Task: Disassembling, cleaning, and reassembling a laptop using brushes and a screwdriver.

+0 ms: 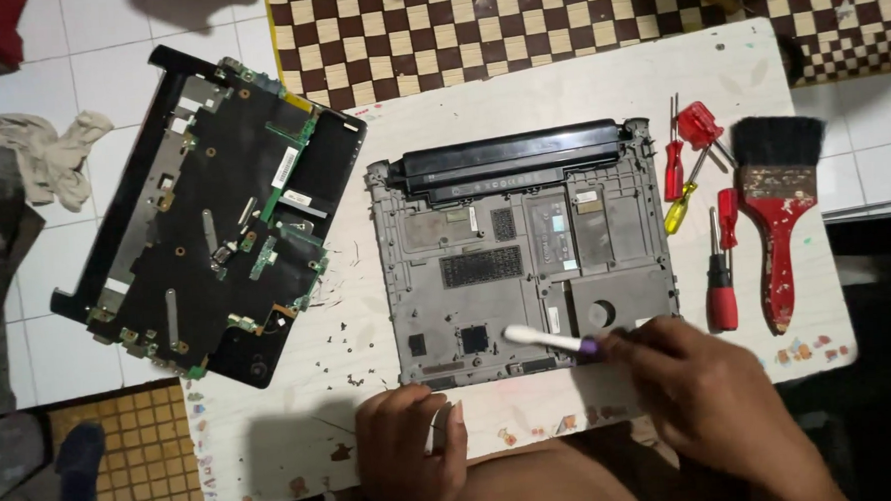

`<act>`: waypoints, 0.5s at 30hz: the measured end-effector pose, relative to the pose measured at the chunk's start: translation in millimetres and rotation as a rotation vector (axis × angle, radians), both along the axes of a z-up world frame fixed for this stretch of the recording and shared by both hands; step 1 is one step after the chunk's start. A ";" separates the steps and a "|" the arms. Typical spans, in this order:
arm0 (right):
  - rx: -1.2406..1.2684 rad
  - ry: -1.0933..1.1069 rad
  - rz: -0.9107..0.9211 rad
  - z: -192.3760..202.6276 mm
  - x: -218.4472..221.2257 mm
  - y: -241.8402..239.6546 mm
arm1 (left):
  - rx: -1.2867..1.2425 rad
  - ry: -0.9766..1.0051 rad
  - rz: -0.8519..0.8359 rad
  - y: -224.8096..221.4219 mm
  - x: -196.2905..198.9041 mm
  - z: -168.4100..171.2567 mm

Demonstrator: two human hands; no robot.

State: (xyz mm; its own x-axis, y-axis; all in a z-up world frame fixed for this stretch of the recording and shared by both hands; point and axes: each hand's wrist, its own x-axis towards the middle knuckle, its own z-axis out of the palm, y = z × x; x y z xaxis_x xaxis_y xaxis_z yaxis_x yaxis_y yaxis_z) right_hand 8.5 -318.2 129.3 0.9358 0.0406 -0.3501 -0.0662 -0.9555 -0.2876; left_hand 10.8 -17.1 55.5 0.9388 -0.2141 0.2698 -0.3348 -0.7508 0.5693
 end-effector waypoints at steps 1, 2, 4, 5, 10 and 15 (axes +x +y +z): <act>-0.004 0.000 0.002 1.9 -1.5 -1.1 | -0.004 0.000 0.002 0.1 -0.6 -0.9; 0.021 -0.013 -0.035 3.8 -2.9 -2.0 | 0.006 0.008 0.001 0.4 -1.2 -1.8; 0.048 -0.026 -0.069 2.5 -3.1 -1.3 | 0.019 0.017 0.002 1.4 -0.5 -1.7; 0.011 -0.050 -0.100 -0.3 -3.0 0.0 | 0.024 0.011 -0.006 1.8 0.1 -0.7; 0.209 0.170 -0.088 6.4 -4.0 8.0 | 0.025 -0.020 -0.030 2.0 2.0 -0.5; 0.219 -0.034 -0.048 14.7 2.8 24.2 | 0.005 -0.037 -0.009 0.2 1.2 4.1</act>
